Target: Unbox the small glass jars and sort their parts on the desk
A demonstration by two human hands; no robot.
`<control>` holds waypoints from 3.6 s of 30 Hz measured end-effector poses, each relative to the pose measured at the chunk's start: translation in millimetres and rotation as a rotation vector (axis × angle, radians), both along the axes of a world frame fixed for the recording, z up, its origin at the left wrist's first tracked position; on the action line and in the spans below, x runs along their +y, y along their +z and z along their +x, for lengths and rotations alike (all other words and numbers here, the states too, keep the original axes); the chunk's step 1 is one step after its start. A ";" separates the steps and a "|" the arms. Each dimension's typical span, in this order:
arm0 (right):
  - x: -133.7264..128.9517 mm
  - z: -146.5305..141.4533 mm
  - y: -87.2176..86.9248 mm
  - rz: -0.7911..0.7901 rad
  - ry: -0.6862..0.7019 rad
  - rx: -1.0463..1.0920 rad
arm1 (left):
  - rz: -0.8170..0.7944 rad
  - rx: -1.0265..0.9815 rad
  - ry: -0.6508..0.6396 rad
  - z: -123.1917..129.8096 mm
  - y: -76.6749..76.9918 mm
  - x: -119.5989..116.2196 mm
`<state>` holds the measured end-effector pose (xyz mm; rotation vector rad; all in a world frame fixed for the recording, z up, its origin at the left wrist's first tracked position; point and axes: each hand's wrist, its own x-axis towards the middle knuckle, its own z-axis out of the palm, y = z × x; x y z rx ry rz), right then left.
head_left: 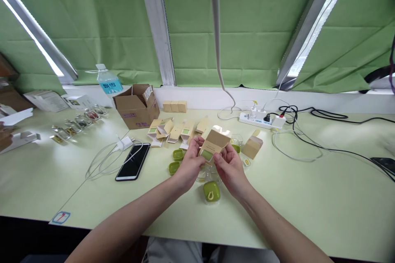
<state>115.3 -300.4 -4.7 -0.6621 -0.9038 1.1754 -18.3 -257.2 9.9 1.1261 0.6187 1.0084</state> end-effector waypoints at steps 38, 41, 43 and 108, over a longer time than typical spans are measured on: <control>9.5 11.7 0.1 -0.182 -0.233 0.230 | 0.857 0.619 0.384 -9.0 -1.4 1.4; 10.6 13.1 -1.2 -0.186 -0.227 0.230 | 0.667 0.529 0.224 -9.4 -6.7 5.9; 12.0 14.5 -2.8 -0.184 -0.184 0.249 | 0.772 0.516 0.288 -10.8 -9.2 8.2; 9.9 173.1 -20.8 -0.365 -0.535 -1.225 | 0.860 0.995 0.825 -45.2 7.3 131.5</control>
